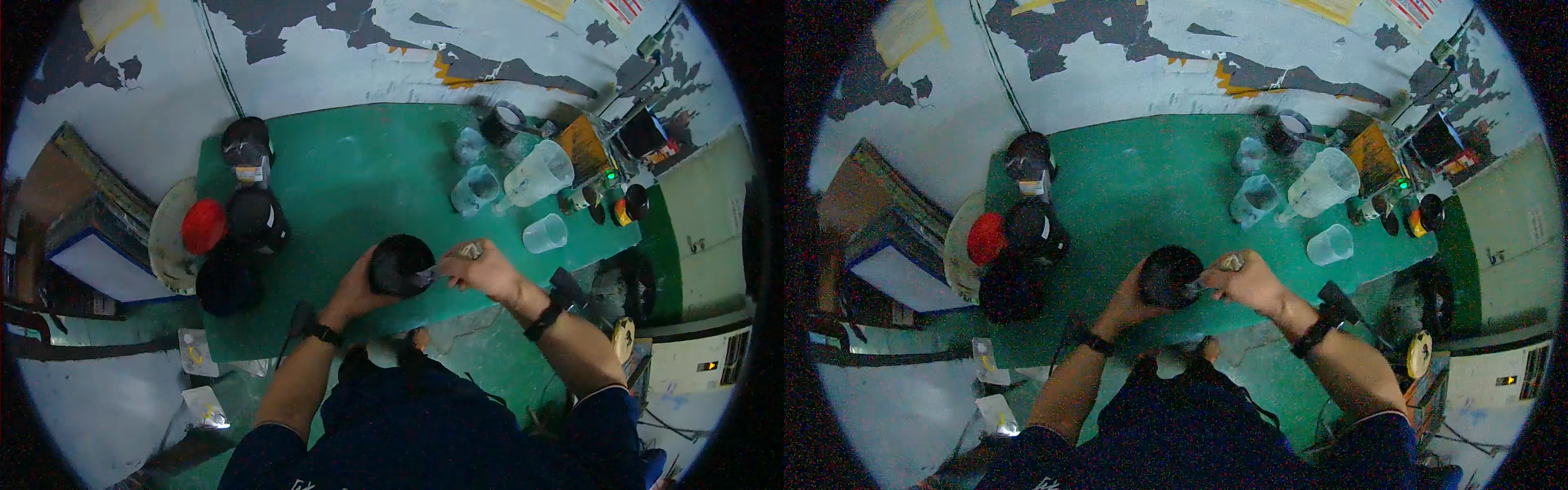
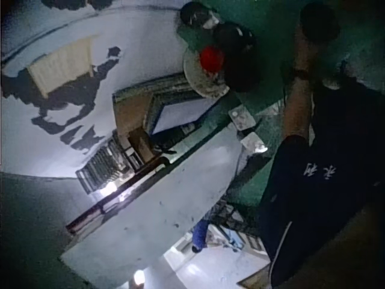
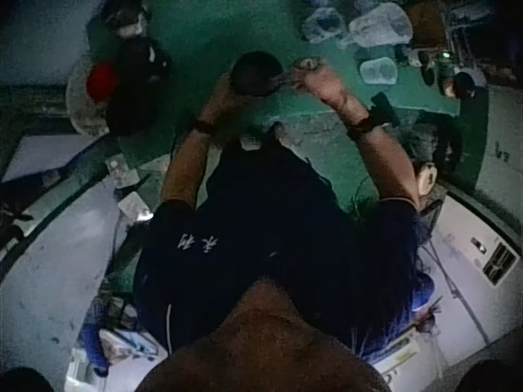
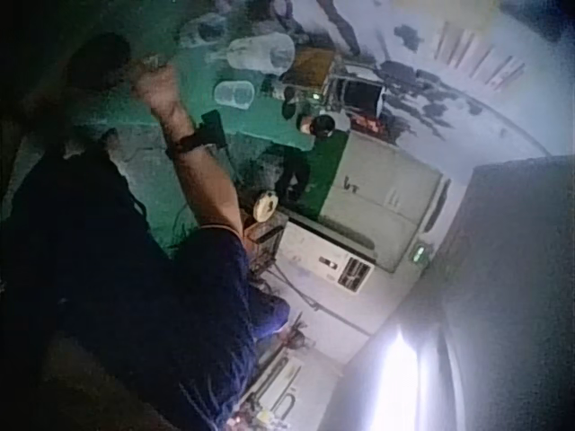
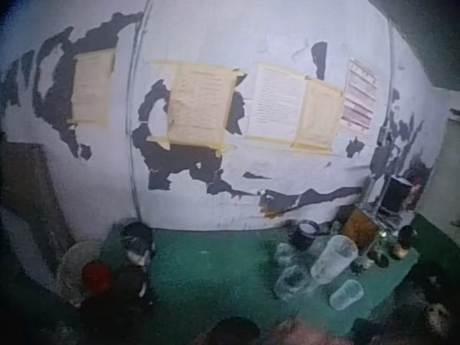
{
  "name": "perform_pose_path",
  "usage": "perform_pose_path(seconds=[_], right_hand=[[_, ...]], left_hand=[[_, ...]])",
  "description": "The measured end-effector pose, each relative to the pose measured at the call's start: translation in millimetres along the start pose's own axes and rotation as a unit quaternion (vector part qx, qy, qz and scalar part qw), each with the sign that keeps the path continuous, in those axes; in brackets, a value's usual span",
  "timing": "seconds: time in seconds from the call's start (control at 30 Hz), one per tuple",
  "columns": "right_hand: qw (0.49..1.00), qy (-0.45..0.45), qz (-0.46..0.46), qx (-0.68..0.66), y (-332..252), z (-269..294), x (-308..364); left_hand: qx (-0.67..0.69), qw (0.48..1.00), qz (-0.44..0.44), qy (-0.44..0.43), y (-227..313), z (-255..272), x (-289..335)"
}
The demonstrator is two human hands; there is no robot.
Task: The recorder mixes ink or liquid in a container using a spatula on a workbench.
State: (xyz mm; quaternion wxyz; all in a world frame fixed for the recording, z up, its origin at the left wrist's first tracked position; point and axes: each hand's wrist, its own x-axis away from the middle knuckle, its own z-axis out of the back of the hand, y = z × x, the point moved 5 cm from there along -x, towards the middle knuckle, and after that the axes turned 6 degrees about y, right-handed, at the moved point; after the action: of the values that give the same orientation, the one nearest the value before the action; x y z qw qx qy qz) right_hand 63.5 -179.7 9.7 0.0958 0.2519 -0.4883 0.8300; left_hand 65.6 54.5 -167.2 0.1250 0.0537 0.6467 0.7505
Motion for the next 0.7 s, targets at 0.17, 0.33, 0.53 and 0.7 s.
perform_pose_path(seconds=[0.17,0.33,0.53,0.7], right_hand=[[0.96,0.078,0.027,-0.267,26.4,17.3,-1.9],[0.96,0.116,0.252,-0.028,18.9,27.8,1.0],[0.989,0.055,0.025,-0.138,42.0,15.2,-0.6],[0.924,0.064,-0.005,-0.377,85.1,17.1,-3.0]], left_hand=[[0.023,1.0,0.006,-0.017,-6.4,-2.8,-2.0],[0.053,0.998,0.022,-0.032,-1.7,-0.5,-3.8],[0.036,0.998,0.0,-0.048,27.2,3.1,-3.0],[-0.005,0.998,0.03,-0.046,31.1,3.5,-4.1]])
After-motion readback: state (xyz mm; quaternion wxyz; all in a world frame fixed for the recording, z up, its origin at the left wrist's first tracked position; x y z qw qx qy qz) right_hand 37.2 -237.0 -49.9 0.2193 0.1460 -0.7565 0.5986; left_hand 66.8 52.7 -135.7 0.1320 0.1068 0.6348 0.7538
